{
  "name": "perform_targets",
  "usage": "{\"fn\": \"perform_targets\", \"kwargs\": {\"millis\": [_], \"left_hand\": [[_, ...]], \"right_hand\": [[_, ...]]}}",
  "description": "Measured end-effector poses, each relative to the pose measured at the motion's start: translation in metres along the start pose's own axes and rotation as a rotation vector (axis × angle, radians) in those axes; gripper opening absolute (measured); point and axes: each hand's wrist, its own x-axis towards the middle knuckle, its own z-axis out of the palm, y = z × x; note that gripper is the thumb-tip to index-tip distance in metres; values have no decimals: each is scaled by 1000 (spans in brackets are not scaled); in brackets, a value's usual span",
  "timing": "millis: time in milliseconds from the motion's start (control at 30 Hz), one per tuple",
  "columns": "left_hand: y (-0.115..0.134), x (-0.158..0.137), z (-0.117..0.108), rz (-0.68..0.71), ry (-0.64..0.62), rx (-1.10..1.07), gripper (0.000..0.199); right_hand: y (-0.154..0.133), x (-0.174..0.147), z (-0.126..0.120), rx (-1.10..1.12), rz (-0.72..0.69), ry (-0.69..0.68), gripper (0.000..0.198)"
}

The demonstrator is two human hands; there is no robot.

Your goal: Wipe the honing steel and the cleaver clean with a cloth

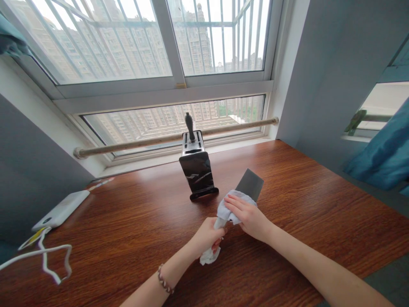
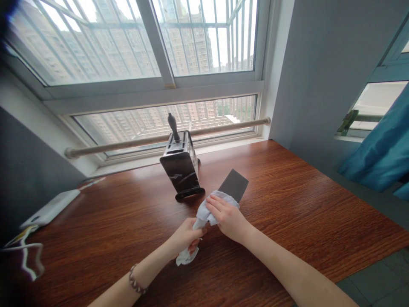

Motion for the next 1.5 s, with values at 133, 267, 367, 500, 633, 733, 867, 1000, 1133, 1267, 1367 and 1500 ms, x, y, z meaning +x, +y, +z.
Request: {"fn": "perform_targets", "kwargs": {"millis": [133,267,367,500,633,733,867,1000,1133,1267,1367,1500], "left_hand": [[-2,0,0,4,-33,8,14],[-2,-1,0,10,-65,15,12],[-2,-1,0,13,-61,12,10],[-5,1,-1,21,-24,34,8],[-5,1,0,19,-10,44,8],[-3,-1,1,4,-12,25,9],[-2,-1,1,21,-42,-5,12],[-3,0,1,21,-70,-10,13],[-5,0,1,27,-90,3,14],[-5,-1,1,31,-78,68,12],[-5,-2,1,36,-76,119,10],[-4,-3,1,40,-85,145,9]], "right_hand": [[9,1,-2,-41,50,38,47],[18,-1,-4,-63,135,71,47],[17,-1,-3,-60,136,65,45],[6,-1,3,-9,0,8,41],[0,1,7,18,-62,12,40],[2,3,4,27,-62,28,37],[11,4,-1,21,-33,74,32],[28,3,-6,-8,37,145,32],[51,-2,-12,-32,145,196,37],[76,-8,-23,-55,238,245,43],[88,-13,-29,-68,339,282,40],[97,-18,-32,-69,500,300,36]]}}
